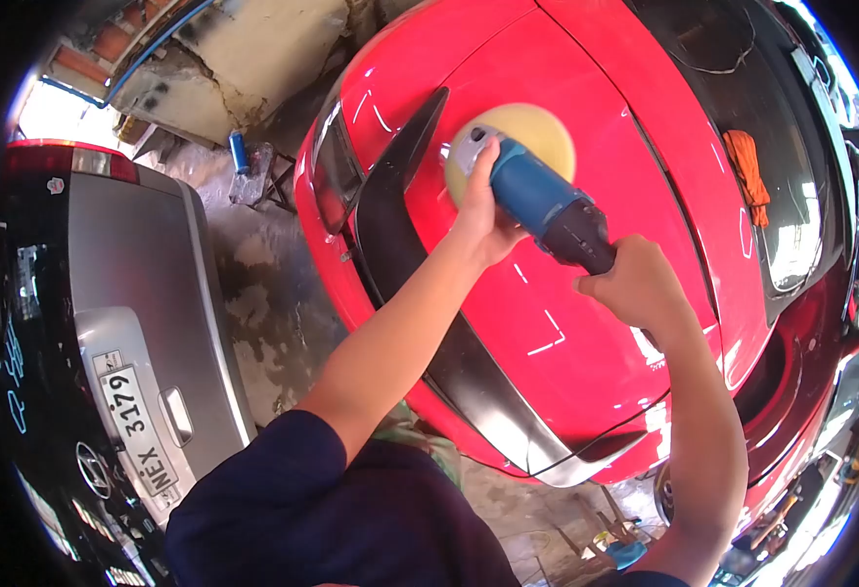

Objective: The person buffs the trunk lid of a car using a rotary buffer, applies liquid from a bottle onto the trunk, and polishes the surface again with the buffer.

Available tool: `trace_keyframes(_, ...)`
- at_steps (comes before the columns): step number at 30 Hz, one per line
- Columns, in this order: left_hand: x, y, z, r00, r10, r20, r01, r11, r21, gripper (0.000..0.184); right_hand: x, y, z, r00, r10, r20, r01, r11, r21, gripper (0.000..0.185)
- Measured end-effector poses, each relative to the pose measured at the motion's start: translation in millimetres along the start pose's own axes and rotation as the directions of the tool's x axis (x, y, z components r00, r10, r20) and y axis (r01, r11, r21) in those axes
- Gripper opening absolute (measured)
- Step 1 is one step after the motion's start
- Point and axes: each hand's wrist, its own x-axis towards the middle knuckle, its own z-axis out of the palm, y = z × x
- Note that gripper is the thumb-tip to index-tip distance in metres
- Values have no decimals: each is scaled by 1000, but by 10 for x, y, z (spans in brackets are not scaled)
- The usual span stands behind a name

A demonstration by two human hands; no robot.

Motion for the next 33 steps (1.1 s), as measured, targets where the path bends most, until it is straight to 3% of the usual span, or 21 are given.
trace_keyframes(4, 40, -55, 27, 997, 67, -32, -72, 983, -171, 69, -11, -94, -62, 1000, 14, 13, -13, 999, -42, 43)
trace_keyframes(8, -264, -139, -159, 994, 71, -84, -88, 972, -217, 64, -71, -190, -62, 987, -19, 158, 36, 994, -104, 38)
trace_keyframes(12, -492, -44, -111, 980, 43, -196, -98, 955, -281, 59, -71, -345, -42, 977, 10, 211, 24, 987, -156, 47)
trace_keyframes(18, 16, 198, -245, 993, 71, -91, -90, 969, -230, 65, 171, -601, -199, 986, 25, 163, -10, 996, -92, 46)
trace_keyframes(22, 324, 524, 53, 993, 48, -105, -71, 973, -220, 67, 383, -734, -366, 997, 35, 69, -28, 994, -103, 46)
trace_keyframes(26, 642, 733, 180, 997, 77, -9, -78, 980, -182, 69, 562, -821, -468, 998, 32, 46, -30, 998, -49, 45)
trace_keyframes(33, 363, 505, 14, 989, 26, -143, -58, 973, -225, 65, 361, -888, -489, 985, 58, 163, -44, 995, -89, 43)
